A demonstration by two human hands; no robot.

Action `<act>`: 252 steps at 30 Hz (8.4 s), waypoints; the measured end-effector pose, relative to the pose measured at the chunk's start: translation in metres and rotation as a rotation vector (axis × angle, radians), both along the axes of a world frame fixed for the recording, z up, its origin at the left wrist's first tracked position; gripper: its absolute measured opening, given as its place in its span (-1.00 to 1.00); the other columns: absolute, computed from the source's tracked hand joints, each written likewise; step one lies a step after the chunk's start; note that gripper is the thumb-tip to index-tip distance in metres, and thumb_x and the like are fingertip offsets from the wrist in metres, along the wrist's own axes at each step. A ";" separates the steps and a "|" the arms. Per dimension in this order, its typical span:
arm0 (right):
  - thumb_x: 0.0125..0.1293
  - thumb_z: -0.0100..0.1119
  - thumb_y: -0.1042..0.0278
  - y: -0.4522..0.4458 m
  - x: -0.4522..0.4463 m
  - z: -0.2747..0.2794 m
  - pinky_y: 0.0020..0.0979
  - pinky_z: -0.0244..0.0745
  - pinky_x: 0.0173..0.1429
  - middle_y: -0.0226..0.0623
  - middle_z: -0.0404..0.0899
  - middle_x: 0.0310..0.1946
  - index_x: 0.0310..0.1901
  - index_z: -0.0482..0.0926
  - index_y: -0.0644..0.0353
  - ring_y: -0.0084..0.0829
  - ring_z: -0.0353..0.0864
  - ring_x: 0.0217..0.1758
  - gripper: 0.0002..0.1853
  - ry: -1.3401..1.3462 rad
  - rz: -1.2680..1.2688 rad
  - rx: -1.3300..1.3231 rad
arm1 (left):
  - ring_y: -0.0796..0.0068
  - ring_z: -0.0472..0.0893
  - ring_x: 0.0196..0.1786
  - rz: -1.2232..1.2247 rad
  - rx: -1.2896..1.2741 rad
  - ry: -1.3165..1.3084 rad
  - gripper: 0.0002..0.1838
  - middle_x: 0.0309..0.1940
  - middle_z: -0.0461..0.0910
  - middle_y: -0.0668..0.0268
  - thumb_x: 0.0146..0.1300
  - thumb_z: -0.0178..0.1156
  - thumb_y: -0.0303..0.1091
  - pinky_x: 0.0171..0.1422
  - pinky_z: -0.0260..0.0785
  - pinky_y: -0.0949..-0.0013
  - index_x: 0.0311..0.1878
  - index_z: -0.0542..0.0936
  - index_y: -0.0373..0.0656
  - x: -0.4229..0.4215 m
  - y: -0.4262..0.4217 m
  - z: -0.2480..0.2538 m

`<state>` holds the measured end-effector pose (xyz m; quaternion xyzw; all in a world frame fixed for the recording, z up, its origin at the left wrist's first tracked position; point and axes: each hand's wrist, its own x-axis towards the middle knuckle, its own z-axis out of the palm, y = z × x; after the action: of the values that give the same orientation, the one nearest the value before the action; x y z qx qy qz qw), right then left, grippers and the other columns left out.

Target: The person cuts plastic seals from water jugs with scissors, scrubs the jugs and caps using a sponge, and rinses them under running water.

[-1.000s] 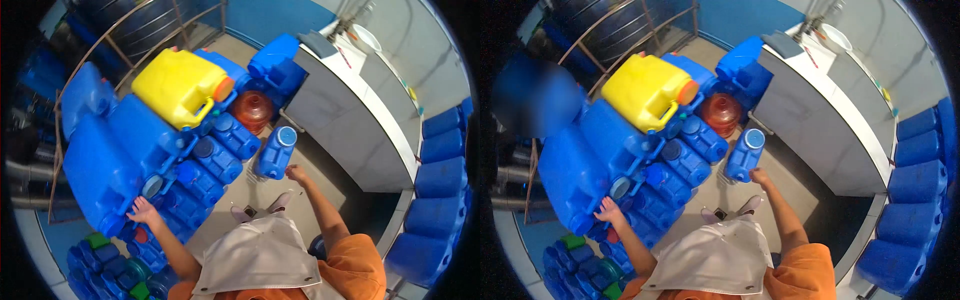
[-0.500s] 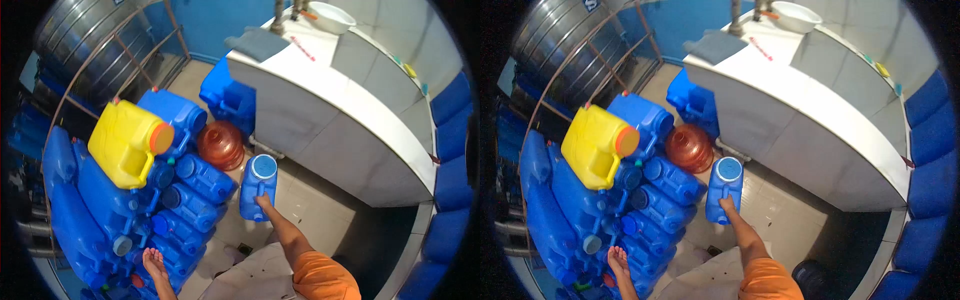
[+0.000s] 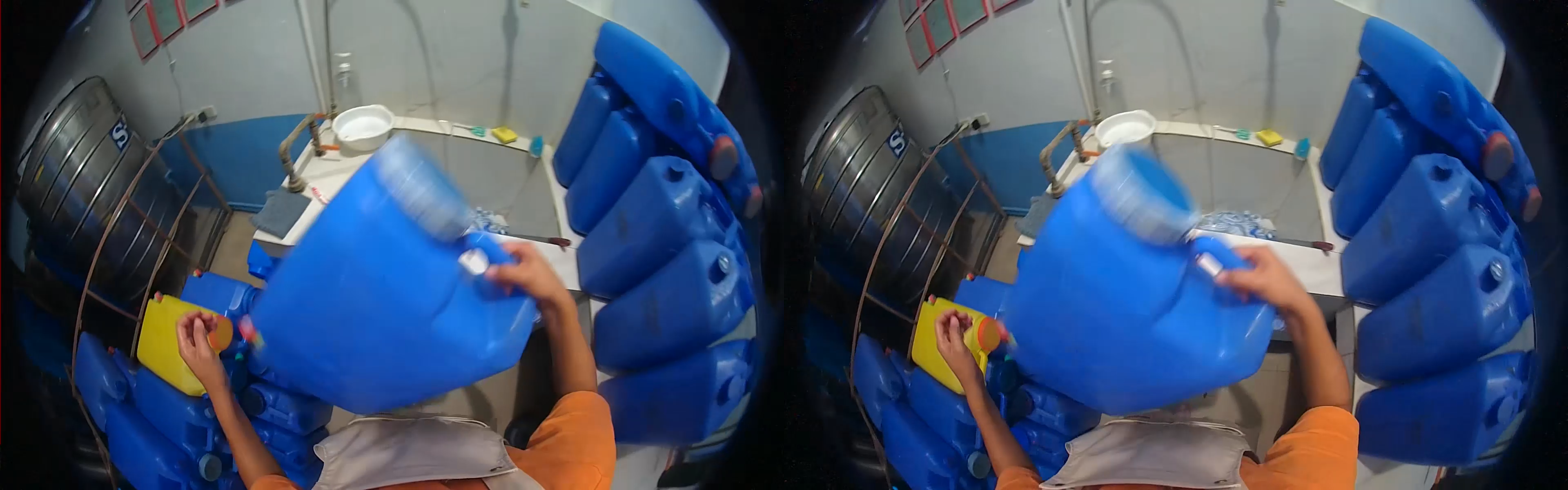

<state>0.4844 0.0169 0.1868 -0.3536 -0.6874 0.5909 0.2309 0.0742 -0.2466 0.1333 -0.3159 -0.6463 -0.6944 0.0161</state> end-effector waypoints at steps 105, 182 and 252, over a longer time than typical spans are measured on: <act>0.27 -0.02 -0.21 0.222 -0.095 -0.085 -0.70 0.13 -0.75 -0.21 0.49 -0.59 -0.36 0.45 0.22 -0.70 0.27 -0.79 -0.47 0.433 0.041 -0.892 | 0.77 0.40 -0.39 -0.931 -0.249 -0.447 -0.80 -0.41 0.50 0.49 0.12 0.26 -0.49 -0.31 0.24 0.66 -0.18 0.50 -0.22 0.127 0.499 -0.044; 0.36 -0.01 0.26 0.226 -0.065 -0.166 -0.32 0.26 0.23 -0.20 0.47 0.05 0.03 0.24 0.19 -0.29 0.40 0.19 -0.69 0.253 -0.855 0.450 | 0.12 0.44 0.08 -0.884 -0.115 0.294 -0.67 -0.01 0.47 0.07 0.29 0.03 -0.37 0.22 0.23 0.25 0.09 0.44 -0.28 0.217 0.513 -0.108; -0.03 0.16 0.58 0.335 -0.146 -0.033 -0.20 0.42 -0.20 -0.13 0.47 -0.43 -0.21 0.36 0.27 -0.07 0.51 -0.30 -0.70 -0.047 -0.351 1.022 | 0.67 0.47 -0.30 -0.827 -0.376 0.015 -0.69 -0.36 0.56 0.38 0.09 0.31 -0.42 -0.23 0.32 0.58 -0.12 0.53 -0.32 0.108 0.526 0.010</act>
<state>0.3383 0.3520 0.1542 -0.3191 -0.8227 0.1258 0.4534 0.1821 0.2797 0.1434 -0.5501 -0.5806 -0.5107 -0.3154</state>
